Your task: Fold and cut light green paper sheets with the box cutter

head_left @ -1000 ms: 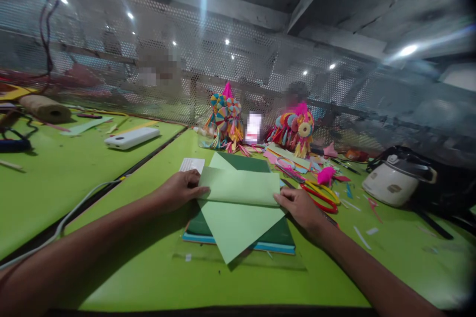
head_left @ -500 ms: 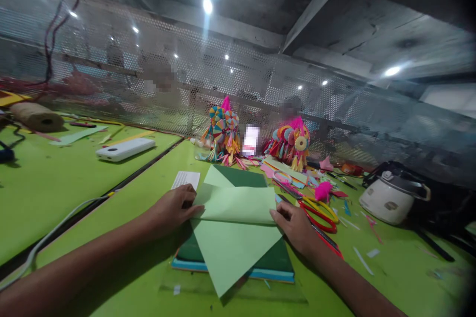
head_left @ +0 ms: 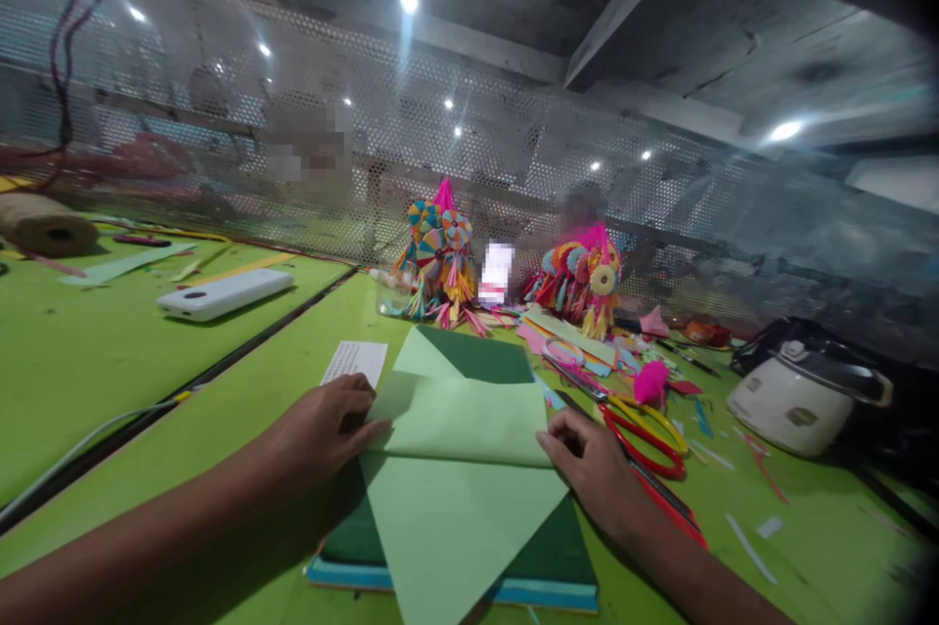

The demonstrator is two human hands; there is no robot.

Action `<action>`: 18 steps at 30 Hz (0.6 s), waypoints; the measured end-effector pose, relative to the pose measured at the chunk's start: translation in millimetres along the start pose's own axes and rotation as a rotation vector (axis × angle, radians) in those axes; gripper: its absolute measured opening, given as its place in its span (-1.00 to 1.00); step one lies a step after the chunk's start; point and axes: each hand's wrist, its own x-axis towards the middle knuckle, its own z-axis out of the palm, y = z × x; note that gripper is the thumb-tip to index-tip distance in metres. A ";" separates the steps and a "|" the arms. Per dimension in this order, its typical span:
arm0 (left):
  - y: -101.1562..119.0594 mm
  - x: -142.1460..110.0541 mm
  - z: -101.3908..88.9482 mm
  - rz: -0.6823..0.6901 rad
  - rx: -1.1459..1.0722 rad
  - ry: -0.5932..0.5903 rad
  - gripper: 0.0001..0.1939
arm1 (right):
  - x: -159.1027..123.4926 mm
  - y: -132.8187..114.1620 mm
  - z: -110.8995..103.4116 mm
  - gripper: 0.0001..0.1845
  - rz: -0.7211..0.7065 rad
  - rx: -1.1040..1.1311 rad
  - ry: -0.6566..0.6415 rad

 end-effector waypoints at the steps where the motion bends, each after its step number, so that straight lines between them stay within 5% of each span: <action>1: -0.1 0.0 0.1 -0.001 -0.002 0.002 -0.62 | -0.3 -0.5 -0.3 -0.71 -0.002 -0.008 0.001; 18: 8.8 2.7 -4.0 -0.063 0.007 -0.013 -0.59 | -0.4 0.1 0.7 -0.73 -0.060 -0.028 0.044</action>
